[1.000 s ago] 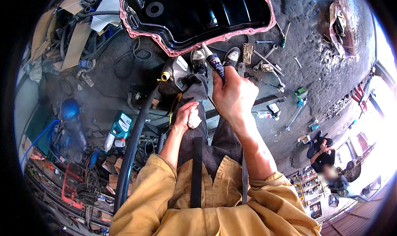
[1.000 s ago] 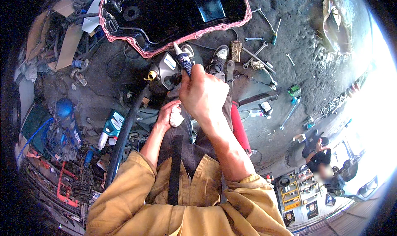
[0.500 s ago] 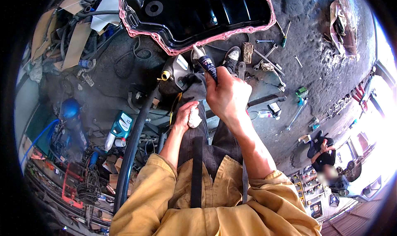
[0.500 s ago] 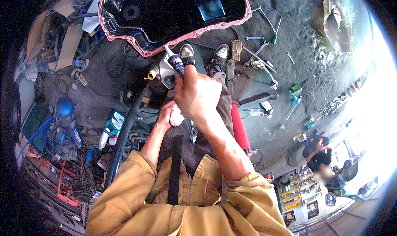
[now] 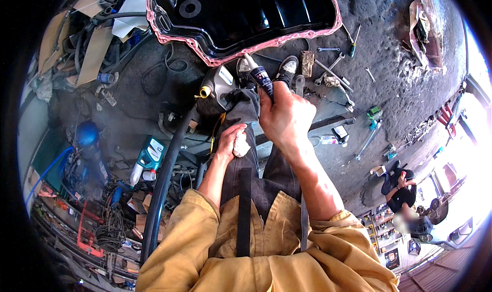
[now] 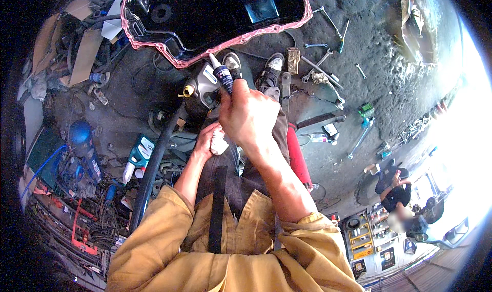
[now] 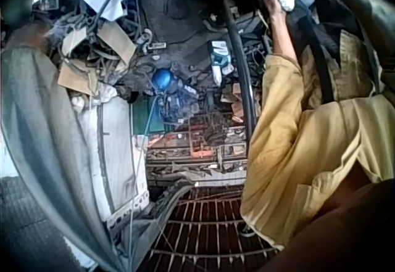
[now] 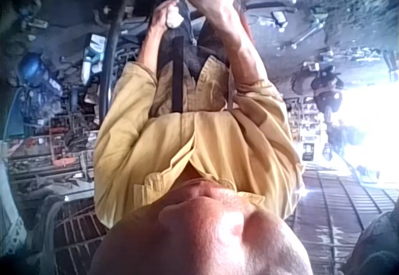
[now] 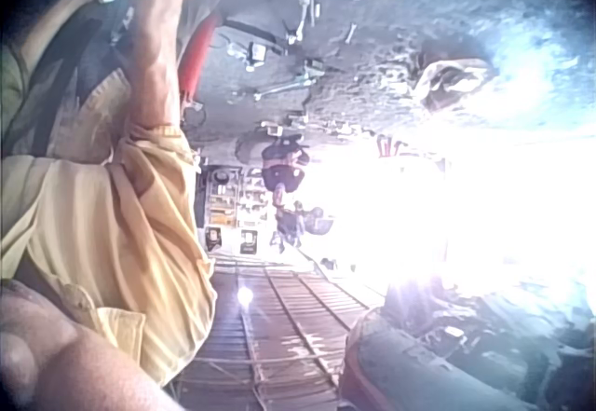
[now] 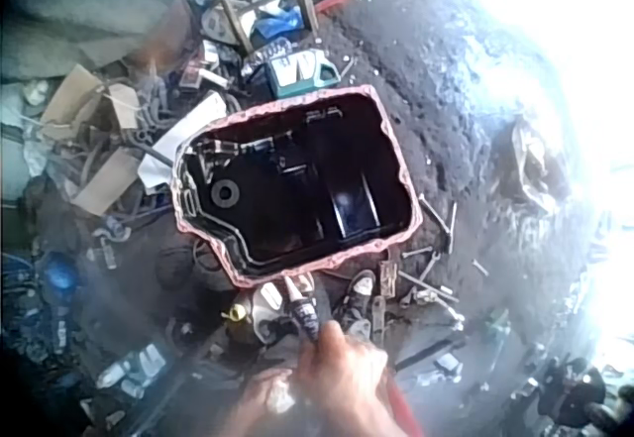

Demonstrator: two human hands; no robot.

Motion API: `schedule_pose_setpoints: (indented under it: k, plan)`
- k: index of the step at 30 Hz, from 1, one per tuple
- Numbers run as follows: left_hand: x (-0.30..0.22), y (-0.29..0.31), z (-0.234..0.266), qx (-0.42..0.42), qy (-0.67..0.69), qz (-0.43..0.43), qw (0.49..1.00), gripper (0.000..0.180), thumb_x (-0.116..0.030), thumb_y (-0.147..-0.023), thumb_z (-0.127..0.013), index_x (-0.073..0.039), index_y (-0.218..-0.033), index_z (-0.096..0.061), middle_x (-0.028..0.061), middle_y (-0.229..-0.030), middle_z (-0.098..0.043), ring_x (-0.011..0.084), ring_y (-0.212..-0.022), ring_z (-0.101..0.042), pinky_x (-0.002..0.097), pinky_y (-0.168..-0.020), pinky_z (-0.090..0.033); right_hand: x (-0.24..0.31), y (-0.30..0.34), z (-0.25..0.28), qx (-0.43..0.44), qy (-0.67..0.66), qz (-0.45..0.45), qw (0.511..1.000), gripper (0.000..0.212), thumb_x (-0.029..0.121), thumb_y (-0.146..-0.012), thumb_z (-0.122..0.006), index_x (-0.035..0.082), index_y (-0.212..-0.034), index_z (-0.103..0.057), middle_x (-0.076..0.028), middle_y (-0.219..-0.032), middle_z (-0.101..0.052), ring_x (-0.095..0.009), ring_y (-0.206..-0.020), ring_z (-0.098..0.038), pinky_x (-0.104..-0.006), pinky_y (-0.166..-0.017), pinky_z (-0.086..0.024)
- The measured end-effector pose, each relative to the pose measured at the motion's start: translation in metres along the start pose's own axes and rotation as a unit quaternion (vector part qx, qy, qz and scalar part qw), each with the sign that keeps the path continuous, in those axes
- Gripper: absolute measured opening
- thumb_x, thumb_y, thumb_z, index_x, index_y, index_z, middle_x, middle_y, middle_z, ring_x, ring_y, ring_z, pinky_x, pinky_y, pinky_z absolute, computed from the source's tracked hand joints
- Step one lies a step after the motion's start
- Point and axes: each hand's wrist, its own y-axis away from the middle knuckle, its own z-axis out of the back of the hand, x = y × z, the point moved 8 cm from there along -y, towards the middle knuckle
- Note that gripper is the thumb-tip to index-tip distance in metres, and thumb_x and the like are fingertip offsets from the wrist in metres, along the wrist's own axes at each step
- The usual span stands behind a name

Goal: The person applies a continuous bead of sealant along the perimeter of a black metal oil pan using a sealant gun. The person holds a white cloth in the left hand and uses the right hand to guide the sealant tube along the edge.

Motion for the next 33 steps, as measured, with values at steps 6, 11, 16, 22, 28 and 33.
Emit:
schedule_pose_setpoints:
  k: [6,11,16,22,28,33]
  plan:
    - [-0.005,0.004,-0.004,-0.023,-0.019,-0.006,1.000,0.024,-0.014,-0.095,-0.066,0.002,-0.113,-0.065,0.0017,-0.075,-0.060,0.0077,-0.059,-0.053,0.0231,-0.052,-0.043,-0.004,-0.001,0.000,0.001,0.004,-0.002,1.000,0.025,0.024,-0.085,-0.068,0.007,-0.076,-0.052,-0.015,-0.058,-0.060,-0.036,-0.052,-0.063,-0.0476,-0.050,-0.048]
    - [-0.004,0.003,-0.003,0.000,-0.015,0.003,1.000,0.023,-0.014,-0.095,-0.066,0.002,-0.112,-0.066,0.0026,-0.076,-0.061,0.0083,-0.060,-0.055,0.0233,-0.054,-0.045,-0.007,0.000,-0.001,0.005,-0.016,-0.014,1.000,0.026,0.024,-0.088,-0.067,0.007,-0.075,-0.052,-0.016,-0.056,-0.060,-0.037,-0.051,-0.062,-0.0482,-0.050,-0.048]
    - [-0.003,0.001,-0.001,-0.011,-0.019,0.000,1.000,0.023,-0.014,-0.095,-0.065,0.002,-0.112,-0.065,0.0024,-0.076,-0.061,0.0083,-0.060,-0.055,0.0234,-0.054,-0.045,-0.008,0.002,-0.003,-0.007,-0.032,-0.026,0.999,0.034,0.026,-0.091,-0.069,0.007,-0.070,-0.050,-0.015,-0.053,-0.054,-0.039,-0.052,-0.059,-0.0450,-0.050,-0.044]
    - [-0.001,0.001,-0.002,0.005,-0.001,-0.003,1.000,0.024,-0.013,-0.096,-0.064,0.002,-0.114,-0.064,0.0029,-0.076,-0.062,0.0085,-0.060,-0.055,0.0236,-0.054,-0.045,-0.002,0.003,-0.007,0.005,-0.042,-0.019,0.999,0.034,0.026,-0.090,-0.069,0.007,-0.071,-0.050,-0.015,-0.053,-0.054,-0.039,-0.053,-0.060,-0.0461,-0.050,-0.045]
    - [0.001,0.000,0.001,0.018,0.001,-0.008,1.000,0.025,-0.014,-0.096,-0.064,0.002,-0.115,-0.064,0.0040,-0.077,-0.063,0.0093,-0.059,-0.056,0.0242,-0.054,-0.046,0.004,0.001,-0.008,-0.003,-0.042,-0.010,0.999,0.033,0.026,-0.090,-0.070,0.007,-0.072,-0.050,-0.015,-0.054,-0.055,-0.039,-0.053,-0.060,-0.0462,-0.049,-0.045]
    - [0.006,-0.004,0.005,0.015,-0.006,-0.007,1.000,0.022,-0.013,-0.095,-0.065,0.001,-0.111,-0.067,0.0041,-0.079,-0.065,0.0093,-0.062,-0.058,0.0244,-0.057,-0.048,-0.002,0.003,-0.008,-0.028,-0.018,0.002,0.999,0.029,0.026,-0.087,-0.070,0.008,-0.073,-0.051,-0.016,-0.053,-0.057,-0.037,-0.048,-0.061,-0.0486,-0.047,-0.046]
